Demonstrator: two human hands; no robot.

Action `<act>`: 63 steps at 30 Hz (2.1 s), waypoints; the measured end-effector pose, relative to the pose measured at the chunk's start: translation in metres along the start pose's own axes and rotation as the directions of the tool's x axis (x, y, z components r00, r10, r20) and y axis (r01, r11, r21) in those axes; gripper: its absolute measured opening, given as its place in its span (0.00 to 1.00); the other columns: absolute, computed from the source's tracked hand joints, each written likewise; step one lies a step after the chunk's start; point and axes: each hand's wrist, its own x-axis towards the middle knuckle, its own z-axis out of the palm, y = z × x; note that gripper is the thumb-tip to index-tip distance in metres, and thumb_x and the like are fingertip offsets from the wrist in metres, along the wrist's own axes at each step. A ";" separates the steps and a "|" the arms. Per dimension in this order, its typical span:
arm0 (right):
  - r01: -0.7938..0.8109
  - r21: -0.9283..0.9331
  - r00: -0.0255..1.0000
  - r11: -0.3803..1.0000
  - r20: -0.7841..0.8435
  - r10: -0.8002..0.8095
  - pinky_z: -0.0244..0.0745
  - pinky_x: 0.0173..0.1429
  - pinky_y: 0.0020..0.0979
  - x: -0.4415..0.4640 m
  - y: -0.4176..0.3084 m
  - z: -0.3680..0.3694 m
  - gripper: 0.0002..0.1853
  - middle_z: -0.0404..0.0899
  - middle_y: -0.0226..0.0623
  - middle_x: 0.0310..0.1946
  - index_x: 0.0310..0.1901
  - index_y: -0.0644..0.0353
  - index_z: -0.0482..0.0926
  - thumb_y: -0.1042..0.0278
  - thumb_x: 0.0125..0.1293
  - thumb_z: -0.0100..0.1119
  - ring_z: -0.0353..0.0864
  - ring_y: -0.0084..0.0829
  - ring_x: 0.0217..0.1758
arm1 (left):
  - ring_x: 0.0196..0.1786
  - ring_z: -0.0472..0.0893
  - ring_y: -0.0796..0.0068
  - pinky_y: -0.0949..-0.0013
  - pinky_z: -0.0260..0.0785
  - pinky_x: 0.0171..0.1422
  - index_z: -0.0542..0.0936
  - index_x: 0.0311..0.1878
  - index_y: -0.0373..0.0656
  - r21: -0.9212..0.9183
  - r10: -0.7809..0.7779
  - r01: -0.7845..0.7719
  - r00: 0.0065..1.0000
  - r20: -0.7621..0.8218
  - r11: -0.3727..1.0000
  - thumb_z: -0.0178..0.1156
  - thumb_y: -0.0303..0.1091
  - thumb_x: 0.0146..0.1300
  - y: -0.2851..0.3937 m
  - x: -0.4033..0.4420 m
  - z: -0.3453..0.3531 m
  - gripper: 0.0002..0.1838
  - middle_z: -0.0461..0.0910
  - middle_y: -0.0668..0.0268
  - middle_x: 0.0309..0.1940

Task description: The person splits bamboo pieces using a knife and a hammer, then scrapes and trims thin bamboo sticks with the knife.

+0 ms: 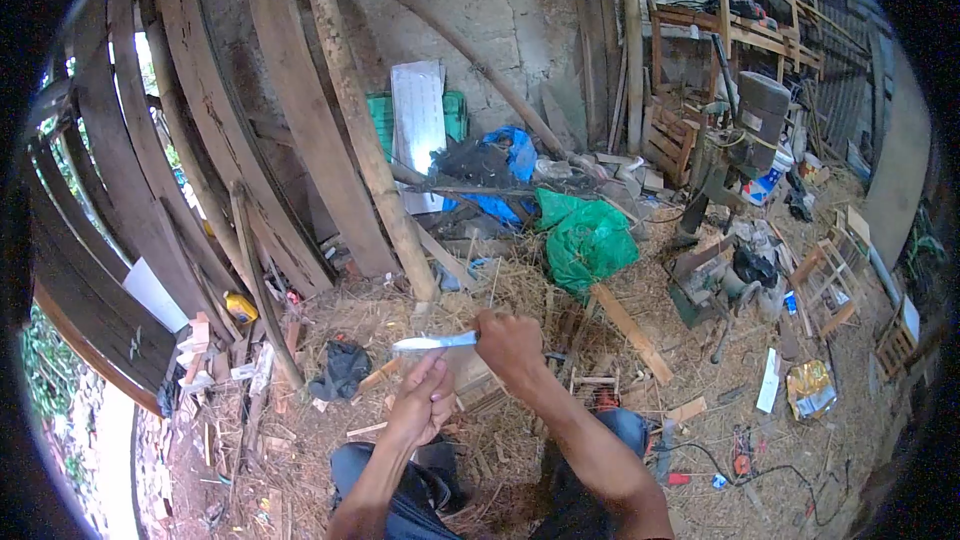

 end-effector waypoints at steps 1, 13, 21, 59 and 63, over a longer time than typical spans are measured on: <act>-0.027 -0.036 1.000 0.999 -0.002 0.027 0.72 0.22 0.36 0.002 0.000 -0.001 0.03 0.78 0.35 0.17 0.23 0.53 0.77 0.67 0.49 0.61 0.79 0.38 0.18 | 0.17 0.51 0.88 0.82 0.41 0.18 0.61 0.69 0.52 -0.009 0.002 -0.002 1.000 0.004 1.000 0.43 0.37 0.73 0.001 0.000 -0.001 0.22 0.56 0.76 0.21; -0.256 -0.235 0.953 0.938 0.101 0.285 0.77 0.34 0.43 0.024 0.020 -0.018 0.09 0.80 0.49 0.23 0.29 0.58 0.84 0.63 0.53 0.59 0.81 0.49 0.29 | 0.19 0.51 0.87 0.84 0.45 0.19 0.61 0.69 0.53 0.010 -0.111 0.110 0.992 0.057 0.994 0.42 0.35 0.73 0.006 -0.011 -0.024 0.22 0.55 0.75 0.23; -0.395 -0.058 0.919 0.917 -0.034 0.394 0.76 0.33 0.43 0.032 0.081 0.016 0.09 0.80 0.49 0.24 0.29 0.59 0.83 0.62 0.54 0.59 0.80 0.50 0.26 | 0.20 0.52 0.87 0.83 0.46 0.18 0.62 0.68 0.53 -0.053 -0.074 0.076 0.996 0.044 0.996 0.44 0.35 0.72 0.011 -0.005 -0.036 0.22 0.57 0.76 0.24; -0.328 -0.405 0.909 0.854 0.109 0.401 0.79 0.33 0.41 0.038 0.092 0.032 0.10 0.81 0.48 0.27 0.24 0.60 0.81 0.66 0.55 0.54 0.83 0.45 0.31 | 0.18 0.53 0.87 0.83 0.45 0.17 0.67 0.66 0.56 -0.032 -0.183 0.180 0.971 -0.157 0.983 0.46 0.34 0.72 -0.010 0.017 -0.032 0.20 0.61 0.75 0.27; -0.463 -0.413 0.820 0.785 0.137 0.556 0.80 0.37 0.42 0.030 0.124 0.027 0.09 0.82 0.49 0.31 0.27 0.60 0.82 0.67 0.57 0.54 0.84 0.45 0.33 | 0.17 0.53 0.88 0.82 0.46 0.17 0.67 0.66 0.54 -0.010 -0.198 0.197 0.976 -0.086 0.980 0.46 0.33 0.72 -0.007 -0.002 -0.036 0.20 0.62 0.74 0.28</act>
